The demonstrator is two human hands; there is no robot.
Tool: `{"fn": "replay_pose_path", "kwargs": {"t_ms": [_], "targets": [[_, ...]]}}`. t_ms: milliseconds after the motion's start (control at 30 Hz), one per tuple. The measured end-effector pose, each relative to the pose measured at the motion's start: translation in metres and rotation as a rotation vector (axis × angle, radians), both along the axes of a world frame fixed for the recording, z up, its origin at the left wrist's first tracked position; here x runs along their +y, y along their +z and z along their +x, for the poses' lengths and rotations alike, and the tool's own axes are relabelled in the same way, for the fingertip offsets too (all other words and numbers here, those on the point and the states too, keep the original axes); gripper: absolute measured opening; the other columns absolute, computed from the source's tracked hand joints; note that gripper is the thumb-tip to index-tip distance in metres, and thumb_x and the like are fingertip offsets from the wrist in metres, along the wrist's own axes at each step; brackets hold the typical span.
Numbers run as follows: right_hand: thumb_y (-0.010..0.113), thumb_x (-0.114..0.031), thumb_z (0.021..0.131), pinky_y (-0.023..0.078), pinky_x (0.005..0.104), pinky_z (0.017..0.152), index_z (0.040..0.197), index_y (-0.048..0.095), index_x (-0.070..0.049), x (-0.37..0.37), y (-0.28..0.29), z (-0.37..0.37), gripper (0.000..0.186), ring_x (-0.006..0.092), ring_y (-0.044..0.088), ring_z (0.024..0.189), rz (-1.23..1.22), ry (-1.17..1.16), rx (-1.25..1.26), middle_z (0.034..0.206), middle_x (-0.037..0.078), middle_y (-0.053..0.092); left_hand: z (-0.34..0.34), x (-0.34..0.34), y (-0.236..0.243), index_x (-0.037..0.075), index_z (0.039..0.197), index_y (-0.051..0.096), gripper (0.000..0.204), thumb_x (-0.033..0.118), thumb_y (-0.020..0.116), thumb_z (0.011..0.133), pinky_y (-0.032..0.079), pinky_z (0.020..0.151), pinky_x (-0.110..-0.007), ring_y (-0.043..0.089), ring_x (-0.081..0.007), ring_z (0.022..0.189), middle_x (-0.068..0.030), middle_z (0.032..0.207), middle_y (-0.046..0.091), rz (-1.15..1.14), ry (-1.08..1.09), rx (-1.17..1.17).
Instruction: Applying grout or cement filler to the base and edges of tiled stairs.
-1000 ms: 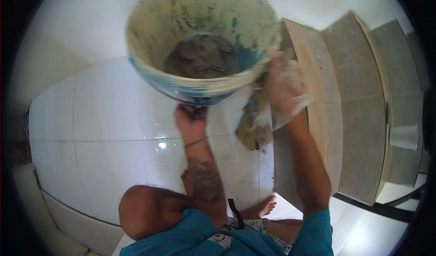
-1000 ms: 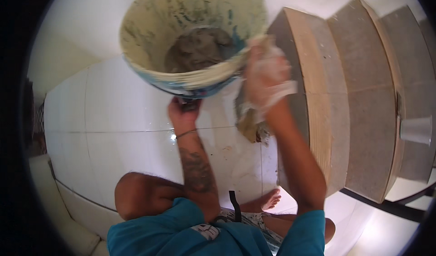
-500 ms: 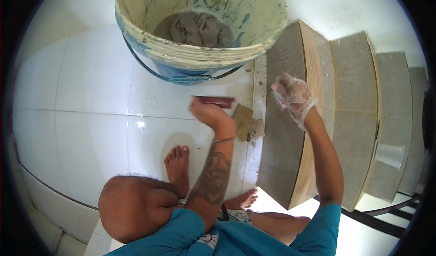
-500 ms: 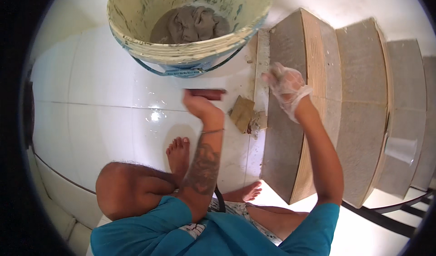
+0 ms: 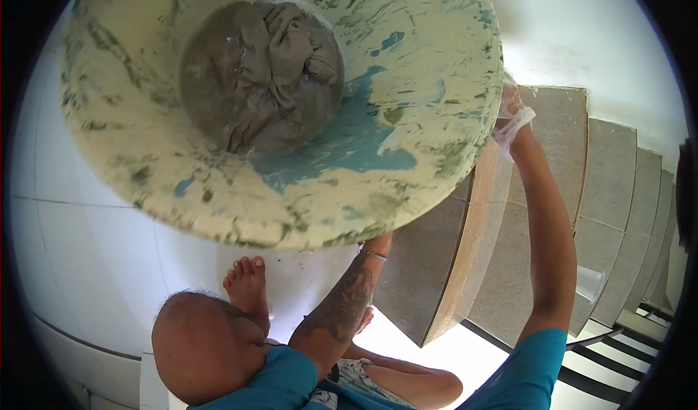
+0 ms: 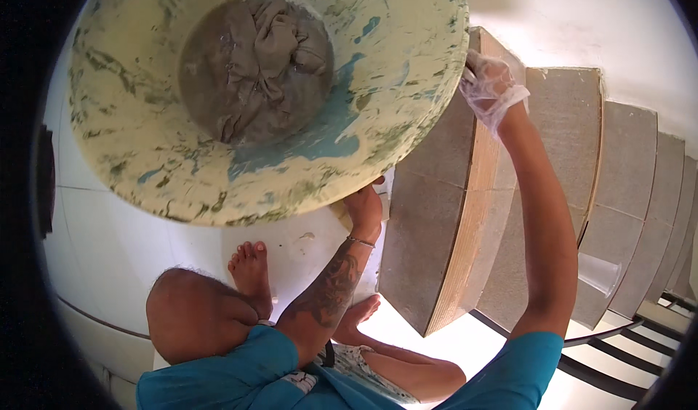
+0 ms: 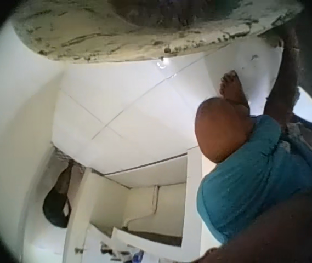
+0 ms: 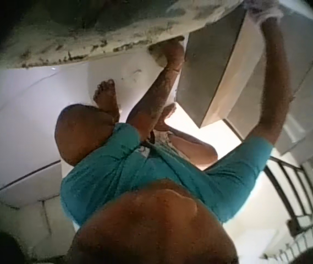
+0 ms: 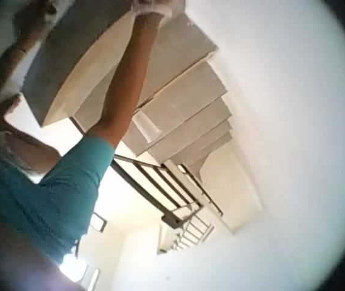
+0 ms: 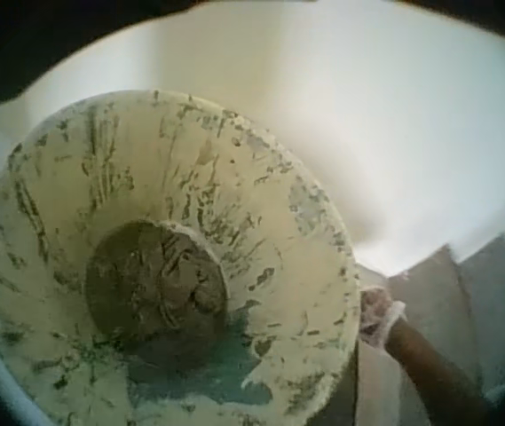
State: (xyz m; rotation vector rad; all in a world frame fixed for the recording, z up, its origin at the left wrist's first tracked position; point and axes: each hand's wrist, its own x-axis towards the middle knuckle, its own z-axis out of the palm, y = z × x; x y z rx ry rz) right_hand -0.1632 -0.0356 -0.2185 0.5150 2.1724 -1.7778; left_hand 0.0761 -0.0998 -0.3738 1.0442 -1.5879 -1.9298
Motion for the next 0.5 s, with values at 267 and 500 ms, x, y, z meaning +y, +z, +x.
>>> {"fn": "replay_pose_path", "kwargs": {"t_ms": [267, 500], "targets": [[0.042, -0.004, 0.089, 0.044, 0.0262, 0.043, 0.081, 0.055, -0.004, 0.013, -0.009, 0.010, 0.016, 0.0136, 0.052, 0.054, 0.441, 0.029, 0.161, 0.070, 0.006, 0.056, -0.016, -0.011, 0.013, -0.003, 0.077, 0.057, 0.028, 0.015, 0.042, 0.093, 0.046, 0.059, -0.028, 0.060, -0.0167, 0.060, -0.0099, 0.068, 0.064, 0.631, -0.216, 0.056], [0.056, -0.018, 0.086, 0.047, 0.0306, 0.053, 0.079, 0.057, -0.007, 0.039, 0.021, 0.138, 0.013, 0.0167, 0.056, 0.059, 1.149, 0.478, 0.311, 0.070, 0.005, 0.059, -0.019, 0.012, -0.012, 0.006, 0.087, 0.049, 0.011, 0.016, 0.049, 0.091, 0.037, 0.044, -0.024, 0.044, -0.0105, 0.041, 0.0002, 0.050, 0.048, 0.768, -0.227, 0.029]]}}
